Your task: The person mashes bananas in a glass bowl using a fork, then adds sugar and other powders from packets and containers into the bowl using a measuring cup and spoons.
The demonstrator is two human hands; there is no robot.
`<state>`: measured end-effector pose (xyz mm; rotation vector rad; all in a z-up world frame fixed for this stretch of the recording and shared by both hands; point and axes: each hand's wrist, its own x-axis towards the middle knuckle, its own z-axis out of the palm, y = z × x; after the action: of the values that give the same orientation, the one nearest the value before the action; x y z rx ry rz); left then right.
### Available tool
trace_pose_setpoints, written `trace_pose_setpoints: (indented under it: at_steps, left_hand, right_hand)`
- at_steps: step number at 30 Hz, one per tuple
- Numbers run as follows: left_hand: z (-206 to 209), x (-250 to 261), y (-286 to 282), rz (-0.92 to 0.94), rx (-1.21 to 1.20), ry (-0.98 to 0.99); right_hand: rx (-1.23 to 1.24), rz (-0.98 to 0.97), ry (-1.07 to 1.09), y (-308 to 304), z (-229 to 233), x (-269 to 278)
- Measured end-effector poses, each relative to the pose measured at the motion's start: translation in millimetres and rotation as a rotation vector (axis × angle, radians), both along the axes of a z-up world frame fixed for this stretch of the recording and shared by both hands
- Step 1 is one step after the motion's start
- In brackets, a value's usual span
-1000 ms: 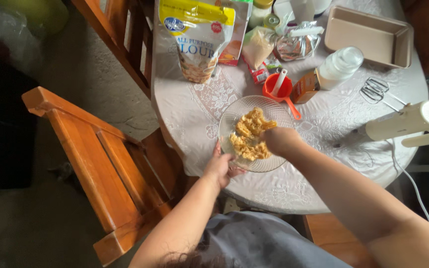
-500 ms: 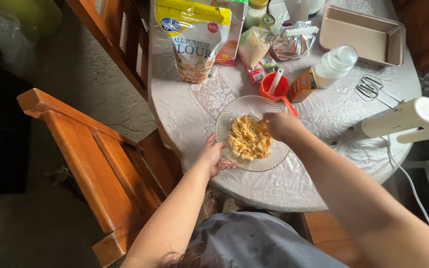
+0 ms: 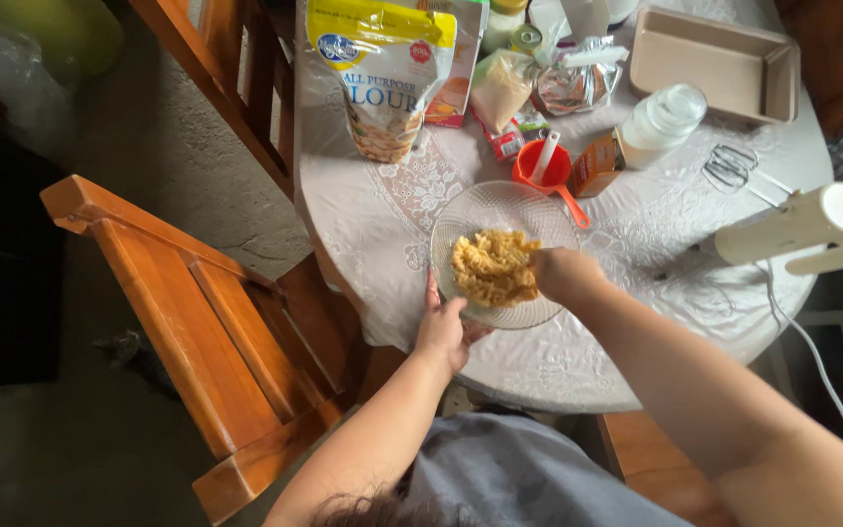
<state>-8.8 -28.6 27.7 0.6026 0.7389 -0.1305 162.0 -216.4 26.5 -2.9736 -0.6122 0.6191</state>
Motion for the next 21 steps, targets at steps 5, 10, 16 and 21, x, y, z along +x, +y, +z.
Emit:
trace_pose_setpoints:
  at_steps: [5, 10, 16, 21]
  left_hand:
    - [-8.7, 4.9, 7.9, -0.093, 0.082, 0.018]
    - [-52.3, 23.3, 51.2, -0.253, 0.331, -0.042]
    - [-19.6, 22.7, 61.9, -0.342, 0.318, 0.096]
    - [-0.2, 23.4, 59.3, -0.313, 0.344, 0.009]
  right_hand:
    - [-0.270, 0.392, 0.132, -0.1, 17.2, 42.9]
    - [-0.224, 0.214, 0.174, 41.0, 58.1, -4.8]
    - [-0.230, 0.281, -0.056, 42.5, 60.1, 11.0]
    - [-0.272, 0.440, 0.157, 31.1, 62.5, 17.0]
